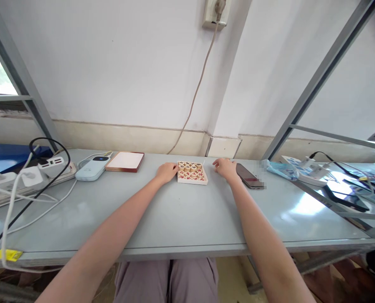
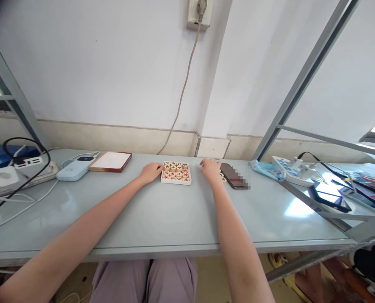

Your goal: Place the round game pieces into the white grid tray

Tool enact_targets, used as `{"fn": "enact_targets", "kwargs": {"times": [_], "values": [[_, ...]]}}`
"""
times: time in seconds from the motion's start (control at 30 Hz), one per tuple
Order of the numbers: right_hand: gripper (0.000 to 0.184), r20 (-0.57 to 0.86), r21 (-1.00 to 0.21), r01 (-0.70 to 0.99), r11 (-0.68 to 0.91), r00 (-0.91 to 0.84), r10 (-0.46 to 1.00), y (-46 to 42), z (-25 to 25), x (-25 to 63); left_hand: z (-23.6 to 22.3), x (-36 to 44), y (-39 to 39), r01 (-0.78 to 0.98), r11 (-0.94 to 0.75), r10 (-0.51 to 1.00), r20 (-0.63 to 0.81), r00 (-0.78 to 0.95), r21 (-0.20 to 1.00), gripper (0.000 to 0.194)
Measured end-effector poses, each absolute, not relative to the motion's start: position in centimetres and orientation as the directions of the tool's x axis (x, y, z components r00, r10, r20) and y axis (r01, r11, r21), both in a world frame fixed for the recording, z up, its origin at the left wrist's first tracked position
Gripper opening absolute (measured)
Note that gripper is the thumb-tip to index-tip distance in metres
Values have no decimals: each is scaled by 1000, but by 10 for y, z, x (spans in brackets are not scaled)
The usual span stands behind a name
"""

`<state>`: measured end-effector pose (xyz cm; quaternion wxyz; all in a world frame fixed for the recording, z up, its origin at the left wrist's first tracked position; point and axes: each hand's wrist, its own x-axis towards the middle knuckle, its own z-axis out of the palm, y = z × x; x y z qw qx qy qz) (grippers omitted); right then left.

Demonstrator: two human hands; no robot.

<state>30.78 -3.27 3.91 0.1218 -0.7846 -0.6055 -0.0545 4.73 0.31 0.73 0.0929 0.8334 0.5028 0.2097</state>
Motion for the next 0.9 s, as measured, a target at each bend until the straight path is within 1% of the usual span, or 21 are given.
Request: {"fn": "enact_targets", "kwargs": {"times": [0.07,0.13,0.17,0.2,0.27,0.43,0.63,0.8,0.9], "values": [[28,211,-270,955,-126,186,960,-34,46,303,8,47,3,797,-482,874,260,410,363,37],[33,176,-442,895,55,27,984,-35,54,296,8,47,2,795,-484,873,260,412,366,37],[35,172,-503,854,136,-55,984,-36,57,293,8,47,2,794,-483,874,258,412,369,36],[37,174,-537,820,196,-119,977,-36,59,289,8,47,2,793,-483,874,257,412,372,37],[37,175,-553,797,242,-173,969,-38,62,283,7,47,3,793,-483,874,260,411,371,37],[39,148,-546,803,237,-186,971,-40,59,278,6,47,4,795,-486,872,265,412,362,38],[42,109,-465,873,149,-110,988,-37,53,286,8,46,1,790,-490,870,266,416,367,39],[30,101,-470,867,167,-136,986,-39,53,283,9,46,0,793,-483,874,258,411,371,38],[34,62,-506,846,167,-158,986,-38,55,284,8,47,1,795,-482,875,254,413,369,38]]}}
